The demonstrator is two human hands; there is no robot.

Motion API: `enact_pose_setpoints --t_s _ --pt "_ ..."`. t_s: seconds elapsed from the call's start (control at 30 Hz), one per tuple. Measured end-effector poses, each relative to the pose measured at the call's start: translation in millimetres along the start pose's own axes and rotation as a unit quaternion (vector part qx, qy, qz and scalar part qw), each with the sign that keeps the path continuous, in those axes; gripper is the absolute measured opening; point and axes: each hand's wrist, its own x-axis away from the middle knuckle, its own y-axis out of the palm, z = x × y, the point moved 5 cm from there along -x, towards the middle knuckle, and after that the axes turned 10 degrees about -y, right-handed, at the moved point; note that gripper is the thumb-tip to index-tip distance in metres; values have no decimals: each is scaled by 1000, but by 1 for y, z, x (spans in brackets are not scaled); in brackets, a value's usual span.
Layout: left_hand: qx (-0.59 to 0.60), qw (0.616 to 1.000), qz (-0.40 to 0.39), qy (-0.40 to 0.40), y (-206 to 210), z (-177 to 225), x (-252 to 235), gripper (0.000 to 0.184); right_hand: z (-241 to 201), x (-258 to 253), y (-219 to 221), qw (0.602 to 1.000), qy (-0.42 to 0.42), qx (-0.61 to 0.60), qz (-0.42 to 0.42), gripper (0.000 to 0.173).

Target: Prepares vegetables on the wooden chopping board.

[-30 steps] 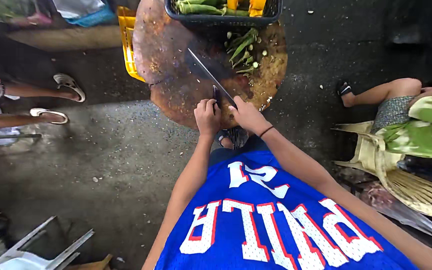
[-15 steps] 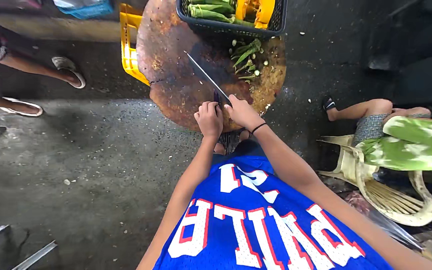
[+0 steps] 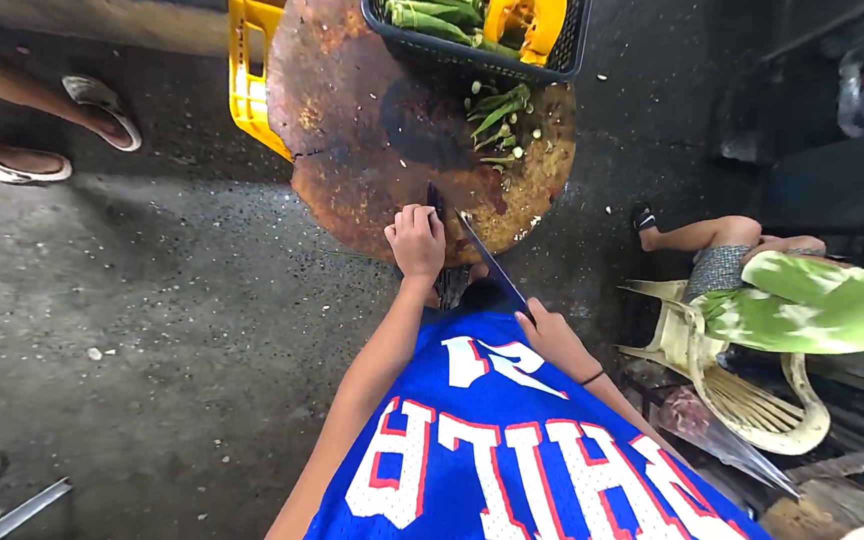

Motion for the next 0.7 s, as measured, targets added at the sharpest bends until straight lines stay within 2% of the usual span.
enact_pose_setpoints --t_s 0.2,0.33,0.47,0.7 --pt "-19 999 -38 -20 1 -1 -2 20 -78 -92 -25 998 -30 -8 57 38" --pt "-13 999 -33 -28 2 -1 -2 17 -110 -141 -41 998 -44 9 39 37" --pt "-5 998 -55 -40 1 -1 -3 20 -117 -160 -48 999 -39 5 28 37" --pt "-9 999 -38 -36 4 -2 -2 19 -120 -166 -42 999 -36 0 25 36"
